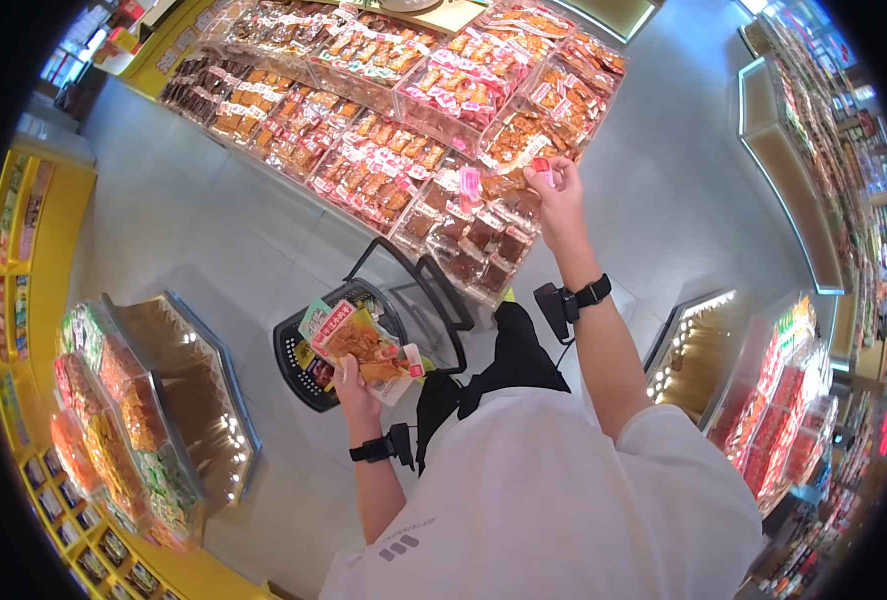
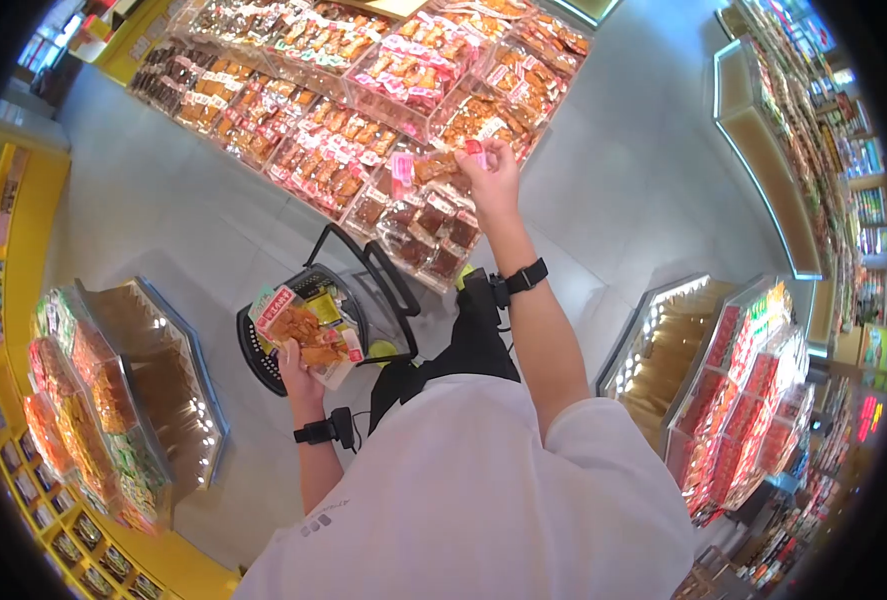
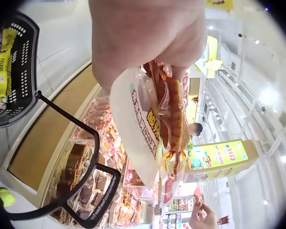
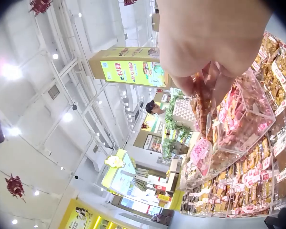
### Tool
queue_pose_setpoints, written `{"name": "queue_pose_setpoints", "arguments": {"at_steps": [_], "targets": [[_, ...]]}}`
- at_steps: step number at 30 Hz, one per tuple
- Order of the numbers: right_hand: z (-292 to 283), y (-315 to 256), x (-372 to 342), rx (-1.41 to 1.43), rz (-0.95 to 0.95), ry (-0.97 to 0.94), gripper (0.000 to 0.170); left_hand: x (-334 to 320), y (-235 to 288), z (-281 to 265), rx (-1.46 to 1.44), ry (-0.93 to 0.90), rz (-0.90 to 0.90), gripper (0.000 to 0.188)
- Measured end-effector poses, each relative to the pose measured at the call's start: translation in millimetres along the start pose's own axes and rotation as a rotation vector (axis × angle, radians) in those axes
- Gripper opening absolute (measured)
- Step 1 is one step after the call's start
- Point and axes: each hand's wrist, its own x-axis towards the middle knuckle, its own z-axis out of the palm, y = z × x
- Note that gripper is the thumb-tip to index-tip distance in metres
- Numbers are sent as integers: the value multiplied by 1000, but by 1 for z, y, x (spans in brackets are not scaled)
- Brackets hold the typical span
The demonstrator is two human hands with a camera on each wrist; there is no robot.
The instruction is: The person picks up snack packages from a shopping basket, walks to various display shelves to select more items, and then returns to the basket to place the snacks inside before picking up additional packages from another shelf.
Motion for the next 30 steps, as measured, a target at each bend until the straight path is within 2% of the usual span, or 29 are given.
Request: {"name": "queue_pose_setpoints", "arguments": {"at_steps": [1,2,3,4,5,6,8,10,11,12,14,18,19,20,23,24,25,27,28,29,30], "targets": [[-9,11,21,12,-19,-19,26,0,-9,8,-6,-46,30,33],[-19,21,43,27,-34,-44,23,-2,-20,17,-24,-14,51,33],[-20,22,60,51,49,-42,19,-6,-26,28,-41,9,62,34],[-21,22,82,59,59,-85,19,-5,-30,50,-65,23,85,34],[-23,24,102,19,97,-72,20,-8,-35,71,-104,99,115,23],[-23,24,112,-23,144,-43,21,-15,-37,90,-103,122,137,23],[-22,18,139,-50,111,-86,25,-22,-43,124,-151,212,168,25],[-25,24,170,-93,183,-92,29,-26,-52,139,-141,231,185,26],[-34,45,193,-58,259,-130,27,-27,-57,144,-125,237,191,27],[-26,50,204,-59,266,-153,27,-27,-58,153,-134,253,205,27],[-9,64,216,314,425,25,25,-33,-61,165,-133,256,247,29],[35,81,225,375,592,-29,27,-39,-63,191,-177,316,316,30],[52,80,222,333,578,39,27,-40,-65,191,-183,338,317,30],[62,86,227,328,588,21,27,-42,-66,191,-189,362,318,30],[93,121,250,494,591,54,18,-46,-68,192,-192,416,342,30],[101,134,264,505,676,29,10,-49,-60,203,-204,382,341,30],[106,148,275,470,692,-76,12,-49,-52,215,-221,368,343,29],[123,123,264,386,898,-284,32,-39,-65,190,-227,412,367,26],[118,126,256,112,681,-722,36,-39,-59,189,-194,431,401,24],[118,156,276,159,965,-713,35,-36,-54,191,-232,453,404,23],[130,81,207,-82,599,-488,35,-34,-51,195,-272,452,409,22]]}}
